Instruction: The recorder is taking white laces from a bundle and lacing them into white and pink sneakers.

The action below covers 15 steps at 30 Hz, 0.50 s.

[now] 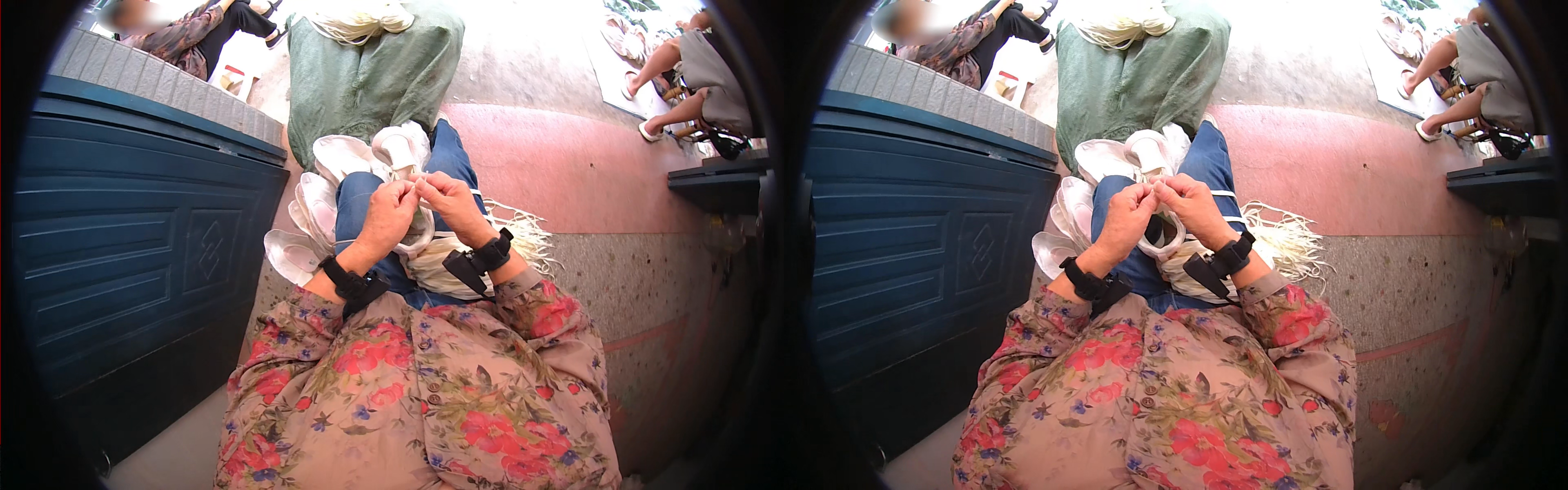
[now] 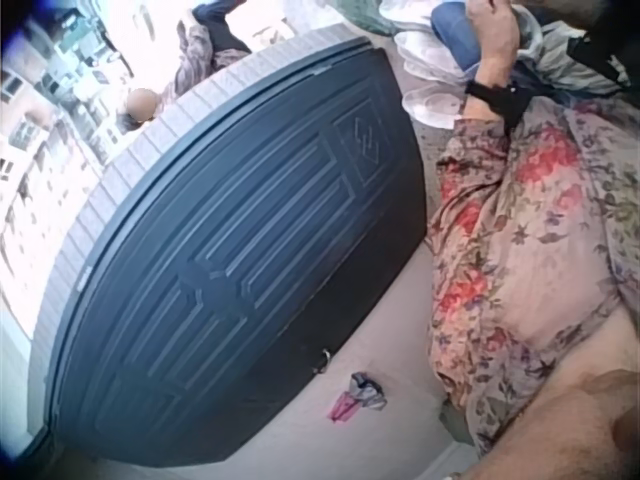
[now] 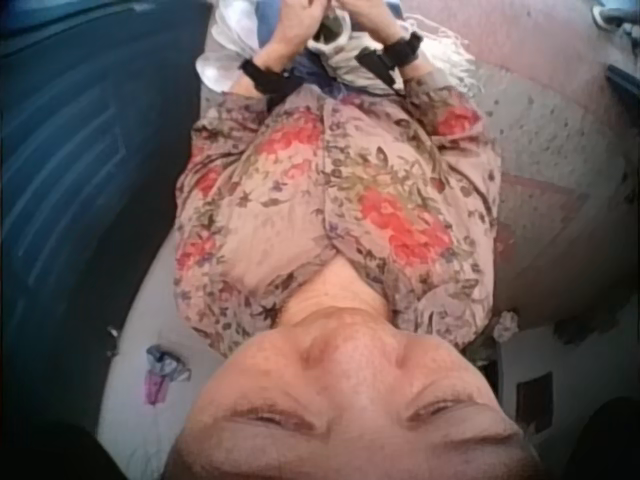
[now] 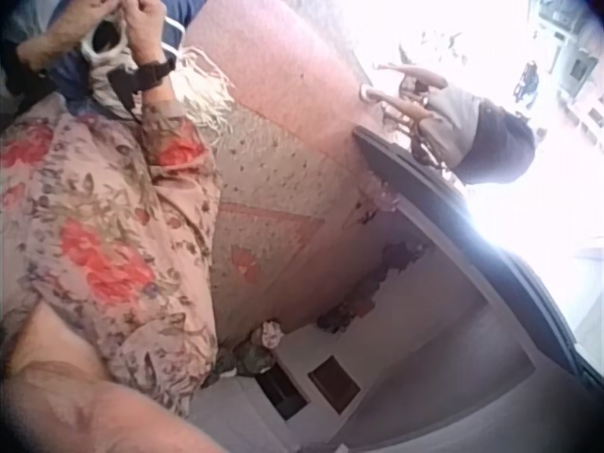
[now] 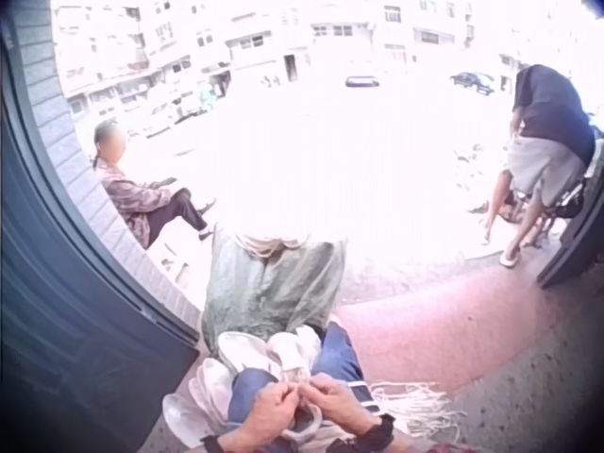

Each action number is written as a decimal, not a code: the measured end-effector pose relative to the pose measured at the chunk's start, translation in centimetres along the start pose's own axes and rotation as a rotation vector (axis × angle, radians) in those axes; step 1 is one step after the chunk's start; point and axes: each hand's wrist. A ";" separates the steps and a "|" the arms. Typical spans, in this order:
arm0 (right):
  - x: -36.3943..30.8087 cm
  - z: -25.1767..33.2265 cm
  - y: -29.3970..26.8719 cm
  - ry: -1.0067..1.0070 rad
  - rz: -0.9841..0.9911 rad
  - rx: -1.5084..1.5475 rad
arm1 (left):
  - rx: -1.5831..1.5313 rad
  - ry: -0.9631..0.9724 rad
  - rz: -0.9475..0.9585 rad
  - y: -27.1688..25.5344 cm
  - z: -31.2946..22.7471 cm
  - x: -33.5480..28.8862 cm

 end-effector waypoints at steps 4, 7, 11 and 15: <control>0.0 -0.1 0.0 -0.144 -0.022 -0.396 | 0.016 -0.103 -0.005 -0.4 -1.0 -0.3; 0.0 -0.6 0.1 -0.211 -0.003 -0.410 | 0.175 -0.011 -0.010 -0.5 -1.7 -0.5; -0.2 -1.0 0.8 -0.203 0.012 -0.238 | 0.260 0.013 -0.051 -0.7 -1.8 -0.9; 0.2 0.3 0.7 -0.182 -0.155 -0.158 | 0.365 0.322 0.023 -2.8 -1.1 1.0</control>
Point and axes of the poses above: each hand's wrist, its own x-axis towards the middle knuckle, its own y-axis out of the palm, z = x × y, and after that the axes turned 9 degrees about -x, right-handed
